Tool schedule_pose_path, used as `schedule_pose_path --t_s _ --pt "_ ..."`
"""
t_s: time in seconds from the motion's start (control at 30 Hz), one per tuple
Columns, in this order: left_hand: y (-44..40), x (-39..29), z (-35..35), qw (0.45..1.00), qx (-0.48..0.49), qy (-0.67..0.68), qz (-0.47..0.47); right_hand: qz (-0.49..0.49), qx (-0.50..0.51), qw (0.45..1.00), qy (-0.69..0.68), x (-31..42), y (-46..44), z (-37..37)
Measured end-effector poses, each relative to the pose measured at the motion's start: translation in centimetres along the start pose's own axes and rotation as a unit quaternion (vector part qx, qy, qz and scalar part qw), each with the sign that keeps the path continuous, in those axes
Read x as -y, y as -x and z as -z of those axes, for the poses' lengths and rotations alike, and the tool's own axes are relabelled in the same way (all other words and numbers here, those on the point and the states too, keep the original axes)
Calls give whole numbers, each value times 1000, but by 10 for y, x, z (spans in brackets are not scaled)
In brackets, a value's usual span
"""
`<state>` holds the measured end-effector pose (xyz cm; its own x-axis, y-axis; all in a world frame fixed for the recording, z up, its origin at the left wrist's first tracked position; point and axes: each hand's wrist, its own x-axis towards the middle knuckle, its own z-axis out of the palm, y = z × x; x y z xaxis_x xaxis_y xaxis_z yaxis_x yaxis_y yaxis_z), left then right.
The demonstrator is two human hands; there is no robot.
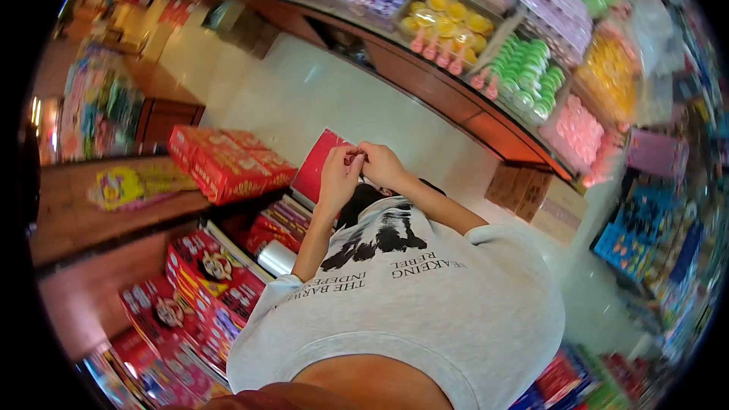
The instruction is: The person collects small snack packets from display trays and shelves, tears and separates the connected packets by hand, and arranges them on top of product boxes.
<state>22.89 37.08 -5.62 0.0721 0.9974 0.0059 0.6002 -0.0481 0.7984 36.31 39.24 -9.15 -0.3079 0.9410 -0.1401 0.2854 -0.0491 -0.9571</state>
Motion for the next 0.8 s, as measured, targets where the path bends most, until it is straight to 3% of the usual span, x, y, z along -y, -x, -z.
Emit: schedule_pose_path --t_s 0.07,0.17,0.27,0.53,0.8 --pt "-21 -3 -3 999 45 3 -24 -43 -19 999 0 -12 -5 4" --pt "-51 10 -7 992 114 -28 -36 11 -89 993 78 -23 -23 3" --pt "-86 25 -3 990 117 -28 -68 -10 -104 991 78 -20 -53 5" --pt "-194 45 47 987 151 31 -51 49 -106 976 182 1 -163 9" --pt "-278 60 62 975 187 115 -27 -26 -111 961 251 35 -229 27"
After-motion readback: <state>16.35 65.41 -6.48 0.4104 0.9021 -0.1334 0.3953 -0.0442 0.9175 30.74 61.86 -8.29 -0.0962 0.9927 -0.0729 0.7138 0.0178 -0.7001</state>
